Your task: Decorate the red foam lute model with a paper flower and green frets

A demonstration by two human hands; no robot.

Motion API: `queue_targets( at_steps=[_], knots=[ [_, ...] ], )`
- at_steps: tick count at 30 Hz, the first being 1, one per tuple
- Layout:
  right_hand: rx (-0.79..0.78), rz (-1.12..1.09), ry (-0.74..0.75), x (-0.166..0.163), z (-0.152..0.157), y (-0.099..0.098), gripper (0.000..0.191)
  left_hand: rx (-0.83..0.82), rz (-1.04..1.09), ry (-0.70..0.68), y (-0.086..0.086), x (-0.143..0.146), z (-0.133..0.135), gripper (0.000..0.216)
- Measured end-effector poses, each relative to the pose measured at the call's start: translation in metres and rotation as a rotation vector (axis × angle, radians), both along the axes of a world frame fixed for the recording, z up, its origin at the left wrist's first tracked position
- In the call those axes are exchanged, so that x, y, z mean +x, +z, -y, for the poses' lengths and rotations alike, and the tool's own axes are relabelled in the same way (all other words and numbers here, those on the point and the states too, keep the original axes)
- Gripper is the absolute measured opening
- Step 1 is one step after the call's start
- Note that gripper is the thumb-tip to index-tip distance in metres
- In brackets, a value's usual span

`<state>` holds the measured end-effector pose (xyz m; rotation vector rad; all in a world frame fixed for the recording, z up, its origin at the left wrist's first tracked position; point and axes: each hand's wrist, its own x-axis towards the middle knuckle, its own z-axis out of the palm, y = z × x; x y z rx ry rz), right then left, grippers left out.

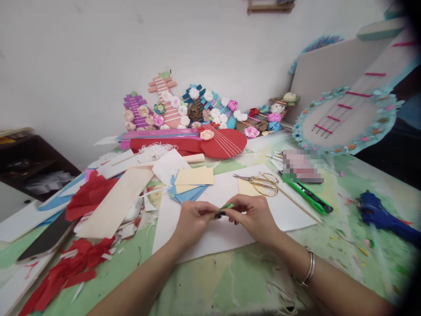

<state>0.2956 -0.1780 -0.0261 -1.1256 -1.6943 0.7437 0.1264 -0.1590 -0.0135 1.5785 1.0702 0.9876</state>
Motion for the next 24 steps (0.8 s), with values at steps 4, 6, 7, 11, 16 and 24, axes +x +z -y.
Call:
queue_targets(
  at_steps=[4,6,7,11,16,24],
  knots=[
    [0.038,-0.049,-0.026,-0.002,-0.001,-0.001,0.006,-0.032,0.009,-0.030,0.001,0.003,0.000,0.009],
    [0.035,-0.125,-0.019,-0.003,-0.002,-0.002,0.008,-0.039,0.028,-0.042,0.000,0.004,0.000,0.009],
    [0.018,-0.172,-0.006,-0.003,-0.002,-0.002,0.011,-0.032,0.033,-0.041,0.000,0.005,0.000,0.010],
    [-0.103,-0.306,0.007,-0.003,-0.003,-0.001,0.016,0.056,-0.017,0.013,-0.003,0.005,0.001,0.012],
    [-0.158,-0.281,-0.043,-0.002,-0.005,-0.001,0.016,0.156,-0.135,0.024,-0.007,0.008,0.006,0.021],
    [-0.205,-0.502,-0.087,0.000,-0.009,-0.002,0.019,-0.029,0.115,0.017,-0.004,0.011,0.001,0.005]
  ],
)
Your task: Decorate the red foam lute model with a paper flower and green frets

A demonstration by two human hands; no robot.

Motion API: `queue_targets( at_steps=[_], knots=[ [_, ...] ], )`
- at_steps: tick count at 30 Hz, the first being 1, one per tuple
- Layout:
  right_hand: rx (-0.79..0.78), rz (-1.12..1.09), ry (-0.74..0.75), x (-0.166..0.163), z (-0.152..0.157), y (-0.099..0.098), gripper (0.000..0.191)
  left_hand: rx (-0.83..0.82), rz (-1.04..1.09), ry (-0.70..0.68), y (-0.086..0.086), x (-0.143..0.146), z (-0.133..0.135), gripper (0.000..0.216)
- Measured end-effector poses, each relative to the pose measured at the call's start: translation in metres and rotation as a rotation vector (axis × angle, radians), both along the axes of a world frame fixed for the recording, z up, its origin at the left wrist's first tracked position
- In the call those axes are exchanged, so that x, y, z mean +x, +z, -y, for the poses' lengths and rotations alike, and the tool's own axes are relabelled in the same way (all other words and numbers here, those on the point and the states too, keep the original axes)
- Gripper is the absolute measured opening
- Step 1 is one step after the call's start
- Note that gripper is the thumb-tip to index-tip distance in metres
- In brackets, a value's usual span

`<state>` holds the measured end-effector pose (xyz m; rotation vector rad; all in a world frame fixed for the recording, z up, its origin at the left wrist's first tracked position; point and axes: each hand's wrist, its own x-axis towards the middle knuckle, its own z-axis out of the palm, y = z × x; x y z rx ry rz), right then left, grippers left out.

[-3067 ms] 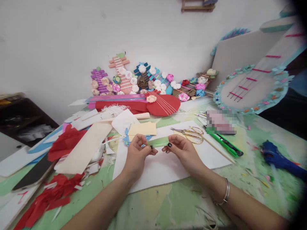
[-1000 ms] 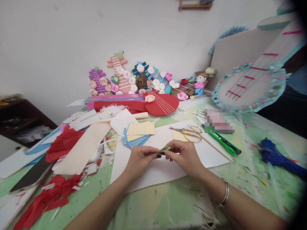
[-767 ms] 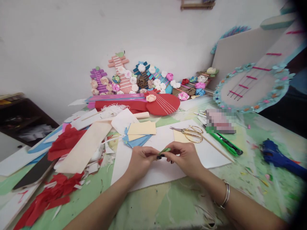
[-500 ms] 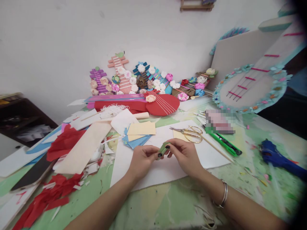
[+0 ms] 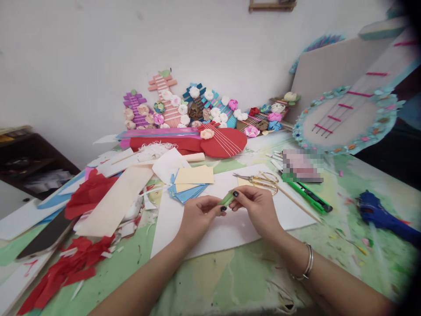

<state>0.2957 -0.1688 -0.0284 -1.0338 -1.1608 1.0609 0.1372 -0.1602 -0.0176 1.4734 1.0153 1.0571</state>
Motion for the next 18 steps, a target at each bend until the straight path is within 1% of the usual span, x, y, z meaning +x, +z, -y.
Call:
queue_targets(
  at_steps=[3,6,10,13,18],
  knots=[
    [-0.084,-0.179,0.006,0.002,-0.004,0.002,0.023,-0.095,0.118,0.001,0.000,-0.002,-0.004,0.017],
    [-0.123,-0.219,0.036,0.004,-0.006,0.002,0.025,-0.119,0.146,0.043,0.000,-0.004,-0.007,0.016],
    [-0.125,-0.096,0.127,0.003,-0.005,0.001,0.024,-0.031,0.135,0.084,0.000,-0.008,-0.008,0.012],
    [-0.071,0.032,0.189,0.001,-0.003,0.000,0.017,-0.008,0.139,0.064,0.002,-0.010,-0.008,0.010],
    [0.060,0.256,0.180,-0.001,0.004,0.001,0.007,-0.011,0.157,0.029,0.004,-0.011,-0.007,0.006]
  ],
)
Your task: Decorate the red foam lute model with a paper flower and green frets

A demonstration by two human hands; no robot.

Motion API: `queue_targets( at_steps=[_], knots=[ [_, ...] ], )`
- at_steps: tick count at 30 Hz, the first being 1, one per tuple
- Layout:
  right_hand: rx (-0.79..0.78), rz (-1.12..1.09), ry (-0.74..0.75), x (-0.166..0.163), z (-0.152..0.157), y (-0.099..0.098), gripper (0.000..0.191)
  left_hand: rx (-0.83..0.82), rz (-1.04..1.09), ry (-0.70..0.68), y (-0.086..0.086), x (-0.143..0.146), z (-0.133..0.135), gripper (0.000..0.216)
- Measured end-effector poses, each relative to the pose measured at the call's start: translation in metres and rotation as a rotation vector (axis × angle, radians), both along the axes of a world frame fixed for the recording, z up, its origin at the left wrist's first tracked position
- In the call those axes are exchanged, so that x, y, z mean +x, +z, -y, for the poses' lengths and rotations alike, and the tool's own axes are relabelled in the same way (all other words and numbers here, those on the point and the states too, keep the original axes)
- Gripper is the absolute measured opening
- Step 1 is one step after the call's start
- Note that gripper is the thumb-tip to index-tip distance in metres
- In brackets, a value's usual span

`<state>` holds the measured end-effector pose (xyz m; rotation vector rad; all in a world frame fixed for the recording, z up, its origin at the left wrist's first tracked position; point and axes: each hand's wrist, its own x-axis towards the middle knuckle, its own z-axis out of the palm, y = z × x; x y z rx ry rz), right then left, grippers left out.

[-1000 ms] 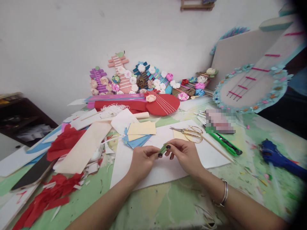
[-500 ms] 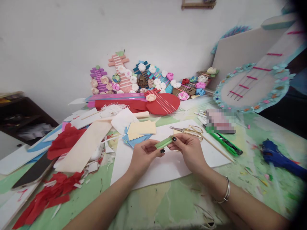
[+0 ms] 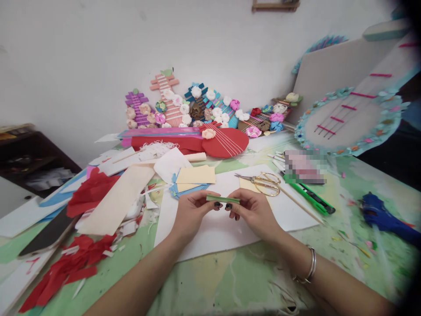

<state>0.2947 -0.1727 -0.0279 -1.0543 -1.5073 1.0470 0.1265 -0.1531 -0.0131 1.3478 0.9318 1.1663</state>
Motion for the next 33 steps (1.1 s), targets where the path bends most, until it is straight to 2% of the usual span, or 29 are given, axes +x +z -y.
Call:
queue_targets(
  at_steps=[5,9,19,29,33],
  knots=[
    [0.150,0.144,-0.002,0.000,0.004,0.000,0.011,0.036,0.009,-0.031,0.002,0.001,0.002,0.004],
    [0.210,0.198,-0.009,0.001,0.004,-0.003,0.016,0.062,0.001,-0.053,0.002,0.000,0.003,0.003],
    [0.124,0.229,0.000,0.000,0.006,-0.009,0.017,0.073,-0.067,-0.027,0.000,0.000,0.003,0.005],
    [0.182,0.472,0.094,-0.005,0.006,-0.004,0.017,0.112,-0.105,0.038,-0.005,0.001,-0.001,0.015],
    [0.080,0.409,0.186,-0.007,0.006,-0.004,0.019,0.095,-0.081,0.048,-0.010,0.002,-0.006,0.018]
  ],
)
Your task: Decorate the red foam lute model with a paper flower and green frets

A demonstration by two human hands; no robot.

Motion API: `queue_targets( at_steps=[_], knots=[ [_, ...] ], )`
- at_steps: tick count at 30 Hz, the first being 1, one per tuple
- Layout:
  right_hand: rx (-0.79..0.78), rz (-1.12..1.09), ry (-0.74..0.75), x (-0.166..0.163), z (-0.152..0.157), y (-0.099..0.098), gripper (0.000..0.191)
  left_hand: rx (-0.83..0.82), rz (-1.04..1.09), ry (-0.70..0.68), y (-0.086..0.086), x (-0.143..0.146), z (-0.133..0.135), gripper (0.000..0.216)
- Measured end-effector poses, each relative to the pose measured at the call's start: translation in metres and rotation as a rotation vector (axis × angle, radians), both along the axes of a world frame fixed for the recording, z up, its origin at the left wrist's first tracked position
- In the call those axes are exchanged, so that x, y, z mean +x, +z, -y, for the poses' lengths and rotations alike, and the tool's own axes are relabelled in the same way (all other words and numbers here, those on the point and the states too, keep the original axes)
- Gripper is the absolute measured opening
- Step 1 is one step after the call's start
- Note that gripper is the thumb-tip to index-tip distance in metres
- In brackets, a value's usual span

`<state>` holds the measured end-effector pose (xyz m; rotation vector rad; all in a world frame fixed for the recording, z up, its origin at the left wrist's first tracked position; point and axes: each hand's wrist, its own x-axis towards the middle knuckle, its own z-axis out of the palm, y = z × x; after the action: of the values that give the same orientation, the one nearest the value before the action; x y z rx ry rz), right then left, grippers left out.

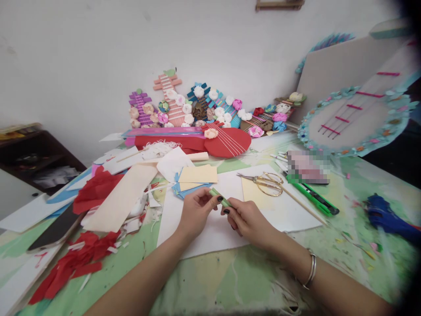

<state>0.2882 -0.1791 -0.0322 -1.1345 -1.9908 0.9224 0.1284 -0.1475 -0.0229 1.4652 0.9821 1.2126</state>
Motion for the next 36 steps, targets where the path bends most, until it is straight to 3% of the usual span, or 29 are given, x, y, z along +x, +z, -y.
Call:
queue_targets(
  at_steps=[6,12,22,29,36],
  knots=[
    [-0.230,-0.170,0.062,-0.004,0.001,-0.003,0.013,-0.095,0.039,0.023,0.002,0.000,-0.003,0.024],
    [-0.158,-0.032,0.000,-0.003,0.001,0.002,0.023,-0.126,0.055,-0.074,0.000,0.000,-0.004,0.024],
    [-0.022,0.183,-0.057,-0.004,0.003,0.004,0.017,-0.147,0.127,-0.198,-0.005,0.000,-0.006,0.024],
    [-0.006,0.056,-0.054,0.000,0.004,0.007,0.028,-0.122,0.094,-0.176,0.003,-0.001,-0.004,0.024],
    [-0.206,-0.169,-0.051,-0.001,0.002,0.003,0.031,-0.090,0.120,-0.186,0.007,0.001,-0.002,0.022]
  ],
)
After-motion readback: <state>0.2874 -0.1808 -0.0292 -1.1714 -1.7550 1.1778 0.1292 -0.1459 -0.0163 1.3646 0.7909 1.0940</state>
